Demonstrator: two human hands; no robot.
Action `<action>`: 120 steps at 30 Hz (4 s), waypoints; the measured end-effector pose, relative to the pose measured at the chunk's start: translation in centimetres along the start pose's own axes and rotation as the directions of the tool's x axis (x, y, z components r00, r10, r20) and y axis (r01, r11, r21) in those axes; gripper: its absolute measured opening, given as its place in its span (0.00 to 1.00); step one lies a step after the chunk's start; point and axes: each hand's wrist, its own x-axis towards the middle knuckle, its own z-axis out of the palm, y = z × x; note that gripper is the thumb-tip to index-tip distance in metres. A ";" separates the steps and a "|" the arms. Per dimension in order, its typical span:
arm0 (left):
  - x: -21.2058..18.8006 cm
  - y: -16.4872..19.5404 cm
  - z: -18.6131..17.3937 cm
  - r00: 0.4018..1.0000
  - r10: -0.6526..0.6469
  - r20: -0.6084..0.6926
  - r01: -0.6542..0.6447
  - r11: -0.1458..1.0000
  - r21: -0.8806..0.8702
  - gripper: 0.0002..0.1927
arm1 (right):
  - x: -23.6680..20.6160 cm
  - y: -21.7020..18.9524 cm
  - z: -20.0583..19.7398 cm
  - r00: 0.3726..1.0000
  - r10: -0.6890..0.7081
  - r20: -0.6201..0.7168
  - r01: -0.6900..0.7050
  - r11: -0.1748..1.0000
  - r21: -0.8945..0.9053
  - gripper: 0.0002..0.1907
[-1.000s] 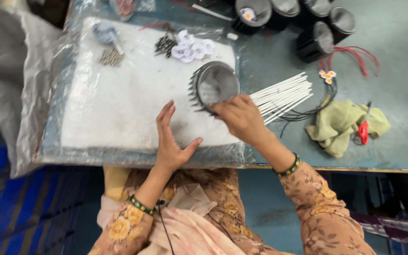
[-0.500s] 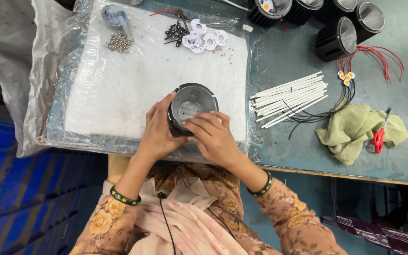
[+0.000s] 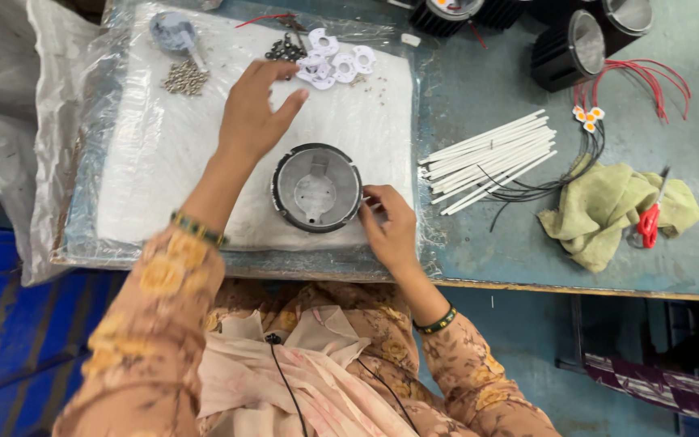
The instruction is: The person assembles LED light units by soldering wires to LED modules, inserting them into black heat sink housings, and securing them with screws. She also applies thermal paste to LED modules and places them into housings. The work is performed at a bench with tools and components laid out.
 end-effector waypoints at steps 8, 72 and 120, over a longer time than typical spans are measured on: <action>6.8 -3.8 5.3 0.960 0.213 0.182 -0.273 0.859 0.433 0.12 | 0.0 -2.0 0.0 0.990 -0.137 -0.016 0.136 0.989 -0.058 0.07; -15.4 0.6 -1.7 0.860 -0.494 -0.126 0.310 0.703 -0.640 0.08 | 13.4 16.7 -26.3 0.889 -0.297 -0.348 -0.082 0.644 -0.761 0.07; -14.2 -0.5 -0.2 0.904 -0.422 -0.070 0.289 0.724 -0.626 0.09 | 14.5 0.5 -34.2 0.828 -0.313 -0.465 0.424 0.893 0.153 0.11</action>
